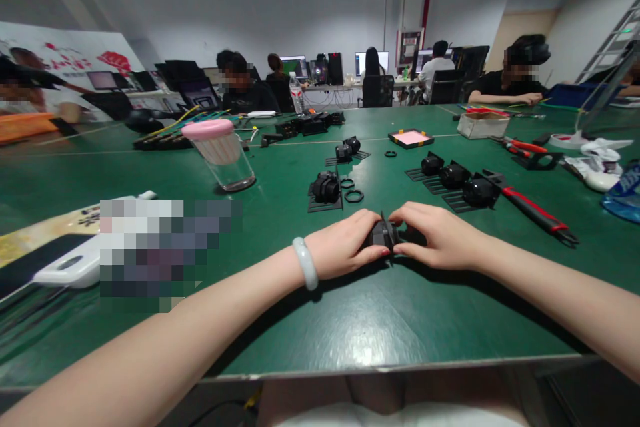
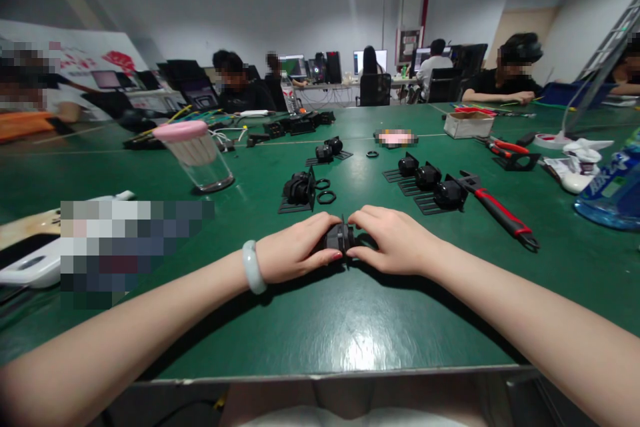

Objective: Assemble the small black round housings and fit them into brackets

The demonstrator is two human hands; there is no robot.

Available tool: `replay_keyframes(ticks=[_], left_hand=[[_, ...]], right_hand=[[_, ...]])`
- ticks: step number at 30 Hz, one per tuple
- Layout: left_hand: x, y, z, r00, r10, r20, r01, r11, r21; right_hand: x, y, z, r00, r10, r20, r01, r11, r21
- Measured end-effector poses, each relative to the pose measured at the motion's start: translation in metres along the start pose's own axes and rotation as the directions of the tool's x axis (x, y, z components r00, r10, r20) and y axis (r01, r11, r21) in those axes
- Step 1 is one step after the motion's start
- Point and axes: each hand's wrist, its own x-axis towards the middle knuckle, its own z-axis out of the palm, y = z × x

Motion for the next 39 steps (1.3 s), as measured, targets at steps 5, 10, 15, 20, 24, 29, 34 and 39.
replay_keyframes(ticks=[5, 10, 15, 20, 24, 29, 34, 39], left_hand=[[0.001, -0.004, -0.001, 0.997, 0.023, -0.075, -0.024, 1.0, -0.015], [0.001, -0.007, 0.001, 0.992, 0.091, -0.083, -0.094, 0.995, -0.037], [0.0, -0.011, 0.007, 0.994, 0.079, -0.078, -0.078, 0.997, 0.017], [-0.001, -0.014, 0.01, 0.997, 0.069, -0.037, -0.067, 0.995, 0.068], [0.0, -0.014, 0.01, 0.996, 0.083, -0.024, -0.082, 0.994, 0.069], [0.001, -0.014, 0.009, 0.996, 0.085, -0.02, -0.083, 0.995, 0.061], [0.001, -0.013, 0.008, 0.997, 0.066, -0.038, -0.063, 0.995, 0.071], [0.001, -0.013, 0.007, 0.996, 0.073, -0.041, -0.069, 0.994, 0.09]], right_hand=[[0.001, 0.005, 0.003, 0.995, 0.074, -0.066, -0.075, 0.997, -0.018], [0.001, 0.014, 0.005, 0.985, 0.125, -0.116, -0.127, 0.992, -0.015], [0.0, 0.019, 0.004, 0.965, 0.076, -0.252, -0.08, 0.997, -0.003], [-0.003, 0.008, 0.002, 0.963, -0.171, -0.209, 0.16, 0.985, -0.068], [-0.004, -0.01, 0.005, 0.975, -0.221, 0.028, 0.222, 0.95, -0.218], [-0.001, -0.027, 0.009, 0.989, -0.063, 0.135, 0.1, 0.952, -0.289], [0.001, -0.03, 0.011, 0.985, 0.066, 0.161, -0.014, 0.952, -0.306], [0.001, -0.03, 0.01, 0.976, 0.139, 0.169, -0.078, 0.943, -0.325]])
